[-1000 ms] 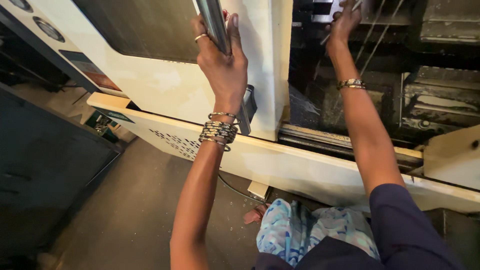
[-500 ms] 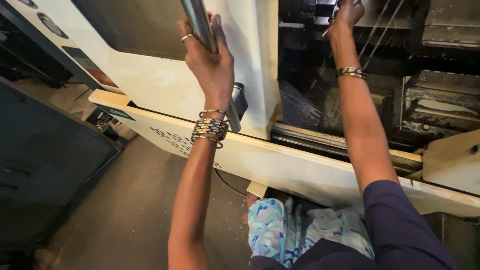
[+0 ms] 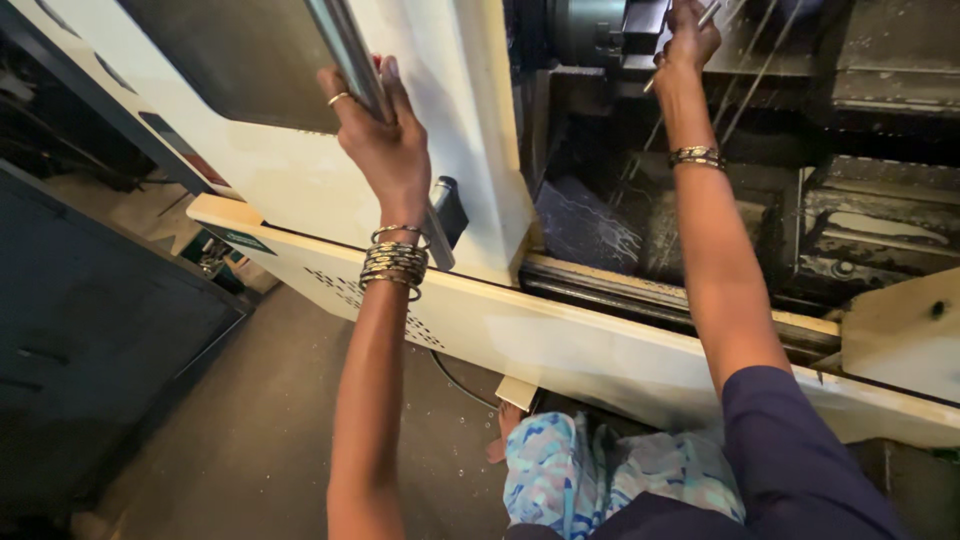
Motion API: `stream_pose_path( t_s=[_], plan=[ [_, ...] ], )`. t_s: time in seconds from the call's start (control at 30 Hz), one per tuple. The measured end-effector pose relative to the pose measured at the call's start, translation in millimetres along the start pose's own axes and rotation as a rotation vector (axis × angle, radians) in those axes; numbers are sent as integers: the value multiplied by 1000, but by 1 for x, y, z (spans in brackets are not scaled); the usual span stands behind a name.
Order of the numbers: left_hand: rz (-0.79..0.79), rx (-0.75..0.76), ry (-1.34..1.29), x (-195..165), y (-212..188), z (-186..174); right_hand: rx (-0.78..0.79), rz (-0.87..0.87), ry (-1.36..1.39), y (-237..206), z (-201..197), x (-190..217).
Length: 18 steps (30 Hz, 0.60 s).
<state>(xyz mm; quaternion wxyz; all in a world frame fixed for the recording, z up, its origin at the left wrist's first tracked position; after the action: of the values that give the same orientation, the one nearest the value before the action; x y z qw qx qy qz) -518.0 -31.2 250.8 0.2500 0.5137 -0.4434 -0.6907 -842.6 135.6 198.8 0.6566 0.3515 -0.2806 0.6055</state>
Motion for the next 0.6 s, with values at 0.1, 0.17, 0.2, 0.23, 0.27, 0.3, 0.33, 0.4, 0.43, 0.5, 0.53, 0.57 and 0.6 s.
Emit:
stream_pose_path(
  t_s=[0.1,0.17,0.2,0.23,0.27,0.3,0.33,0.4,0.43,0.5,0.53,0.57,0.6],
  plan=[
    [-30,-22,9,-2,1,-3,-24,23,-69,-3,-4,8],
    [-24,-15,11,-1,-3,-1,-62,27,-136,-2,-7,7],
    [-23,-11,16,0,-6,-1,-45,20,-76,-1,-8,5],
    [-7,-16,4,0,-7,0,-29,13,-19,1,-10,3],
    [4,-19,-6,2,-9,1,-14,10,34,2,-12,0],
    [15,-24,-17,3,-11,0,-42,18,-8,3,-13,-3],
    [14,-25,-11,5,-12,-1,-69,23,-46,3,-14,-5],
    [19,-27,0,6,-9,-5,-117,11,-88,2,-11,-7],
    [23,-26,16,5,-8,-8,-137,-5,-93,0,-8,-5],
    [35,-25,48,4,-2,-12,-193,-11,-82,-3,-3,-2],
    [31,-21,43,3,-1,-13,-229,-2,-68,-3,-1,-2],
    [27,-16,39,2,0,-15,-265,10,-54,-5,0,-1],
    [20,-11,35,2,1,-16,-209,-86,-9,-5,2,3]
  ],
)
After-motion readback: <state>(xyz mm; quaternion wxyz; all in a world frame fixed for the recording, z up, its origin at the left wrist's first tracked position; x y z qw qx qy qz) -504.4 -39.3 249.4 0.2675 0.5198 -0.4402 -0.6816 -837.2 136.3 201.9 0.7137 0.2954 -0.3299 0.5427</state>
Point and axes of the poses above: each hand's wrist, its own y-axis towards the middle knuckle, its own z-axis out of the palm, x = y × z, the point moved 2 cm from there along y, towards the middle knuckle, and after that the axes turned 6 degrees about -y, right-handed, at the moved point
